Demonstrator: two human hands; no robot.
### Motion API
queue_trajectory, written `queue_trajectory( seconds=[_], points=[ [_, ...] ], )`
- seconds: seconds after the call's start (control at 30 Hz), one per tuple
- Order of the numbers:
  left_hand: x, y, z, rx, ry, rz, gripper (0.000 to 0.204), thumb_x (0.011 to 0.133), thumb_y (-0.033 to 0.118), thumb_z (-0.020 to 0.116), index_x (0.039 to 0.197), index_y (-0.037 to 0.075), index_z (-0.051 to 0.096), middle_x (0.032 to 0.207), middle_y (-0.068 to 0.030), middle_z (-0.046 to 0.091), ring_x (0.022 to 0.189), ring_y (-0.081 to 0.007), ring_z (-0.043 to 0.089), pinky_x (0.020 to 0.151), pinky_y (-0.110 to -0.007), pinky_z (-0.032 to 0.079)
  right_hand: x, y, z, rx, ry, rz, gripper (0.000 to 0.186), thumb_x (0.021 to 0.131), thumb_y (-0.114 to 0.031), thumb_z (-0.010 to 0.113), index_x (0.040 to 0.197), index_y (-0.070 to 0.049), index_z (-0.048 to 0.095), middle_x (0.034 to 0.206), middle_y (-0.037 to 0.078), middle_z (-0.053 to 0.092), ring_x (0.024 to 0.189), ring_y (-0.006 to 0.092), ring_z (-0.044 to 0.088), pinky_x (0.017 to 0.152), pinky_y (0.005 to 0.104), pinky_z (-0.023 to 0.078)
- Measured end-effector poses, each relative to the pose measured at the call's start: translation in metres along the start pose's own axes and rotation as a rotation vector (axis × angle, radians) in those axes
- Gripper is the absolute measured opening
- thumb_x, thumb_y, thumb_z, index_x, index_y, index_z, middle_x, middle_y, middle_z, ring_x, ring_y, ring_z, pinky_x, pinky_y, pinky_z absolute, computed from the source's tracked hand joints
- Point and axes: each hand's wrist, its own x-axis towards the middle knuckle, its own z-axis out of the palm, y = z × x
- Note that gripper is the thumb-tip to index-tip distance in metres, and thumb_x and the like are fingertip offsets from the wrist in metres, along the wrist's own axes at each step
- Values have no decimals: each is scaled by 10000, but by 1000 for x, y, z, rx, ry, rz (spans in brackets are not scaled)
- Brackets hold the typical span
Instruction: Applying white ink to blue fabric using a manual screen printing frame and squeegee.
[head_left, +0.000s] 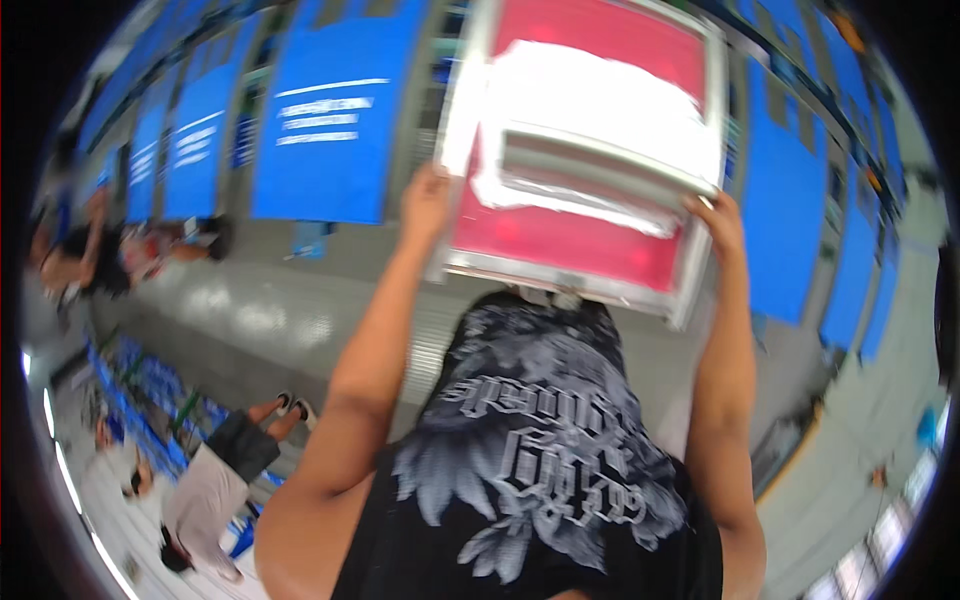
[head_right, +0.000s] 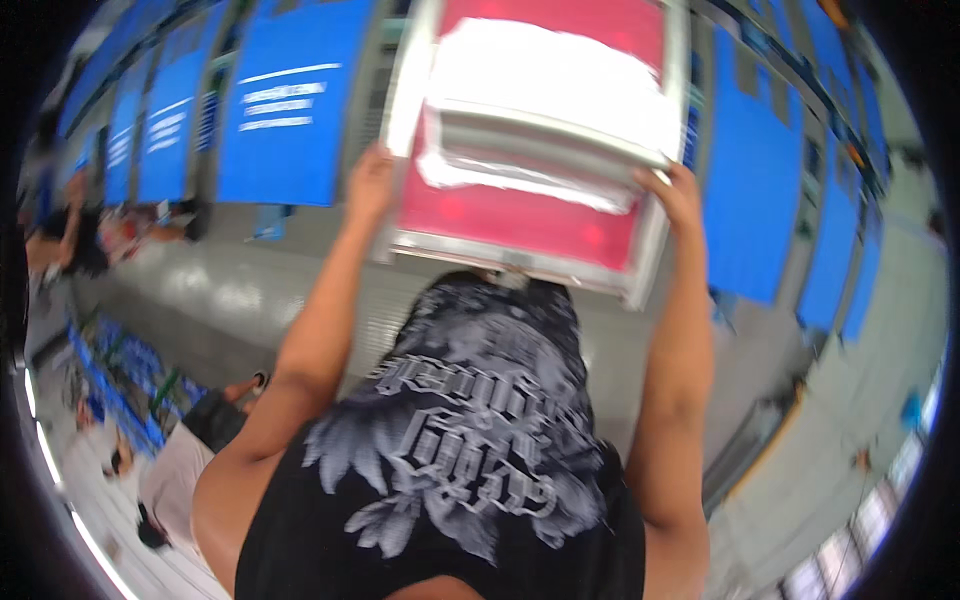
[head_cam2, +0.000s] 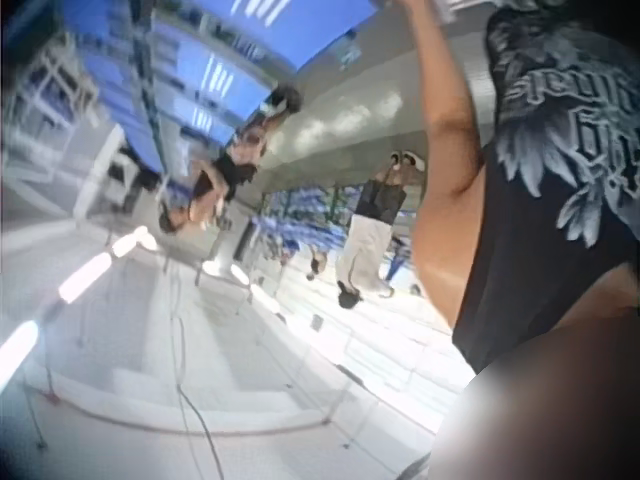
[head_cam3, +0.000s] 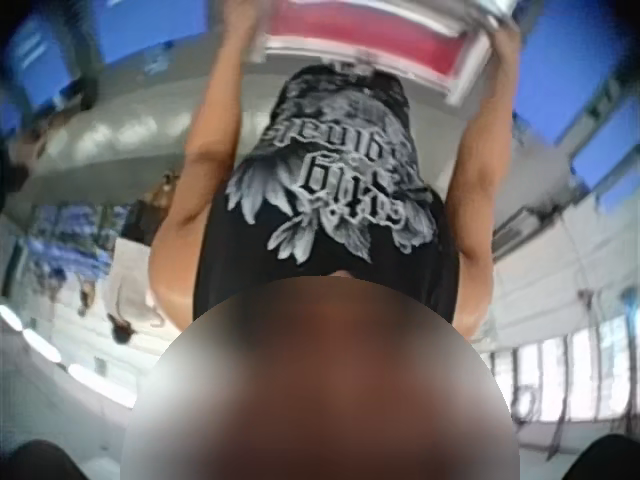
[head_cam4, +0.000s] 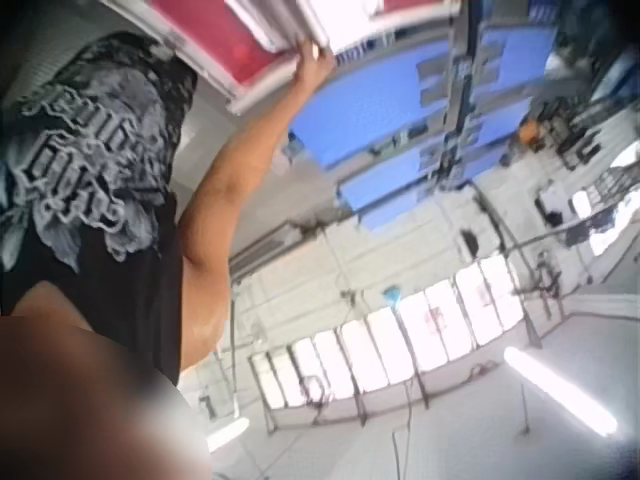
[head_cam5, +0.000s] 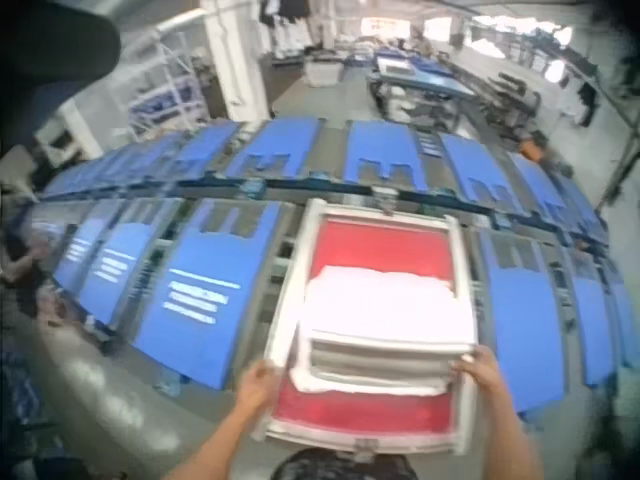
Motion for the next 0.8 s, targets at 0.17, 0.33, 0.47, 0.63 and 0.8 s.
queue_trajectory(
  seconds=[0.17, 0.33, 0.47, 0.63, 0.8],
  points=[
    [-4, 28, -3, 474, 41, 238, 575, 830, 381, 631, 1267, 29, 504, 1196, -199, 540, 1129, -344, 495, 958, -432, 382, -28, -33, -6, -621, -51, -202, 364, 633, -94, 708, 972, 11, 629, 877, 140, 651, 851, 290, 619, 805, 362, 466],
    [-26, 121, 2, 451, -136, 841, 445, 736, 292, 712, 1085, 40, 599, 1042, -175, 590, 1023, -334, 538, 867, -428, 428, -83, -76, 50, -1009, -20, -450, 334, 605, 5, 613, 937, -32, 624, 917, 182, 630, 884, 373, 575, 793, 435, 457],
    [8, 144, 25, 764, -581, 718, 195, 613, 65, 665, 801, 42, 618, 771, -132, 616, 818, -327, 600, 737, -445, 464, -65, -56, 32, -885, -36, -417, 396, 601, 12, 594, 991, -54, 627, 970, 175, 630, 912, 368, 574, 811, 446, 448],
    [68, 163, 44, 665, -215, 750, 289, 611, 49, 664, 898, 68, 635, 883, -113, 640, 901, -328, 590, 786, -428, 471, 27, -103, 19, -953, 112, -594, 392, 613, 8, 566, 998, -39, 627, 902, 167, 630, 865, 360, 572, 774, 456, 435],
    [95, 103, 79, 715, -167, 820, 434, 619, 36, 675, 1038, 39, 565, 1084, -128, 582, 1003, -318, 528, 878, -426, 420, 72, -51, 51, -1098, 176, -677, 282, 678, -10, 537, 955, -67, 546, 904, 103, 559, 911, 294, 536, 826, 475, 390]
  ],
)
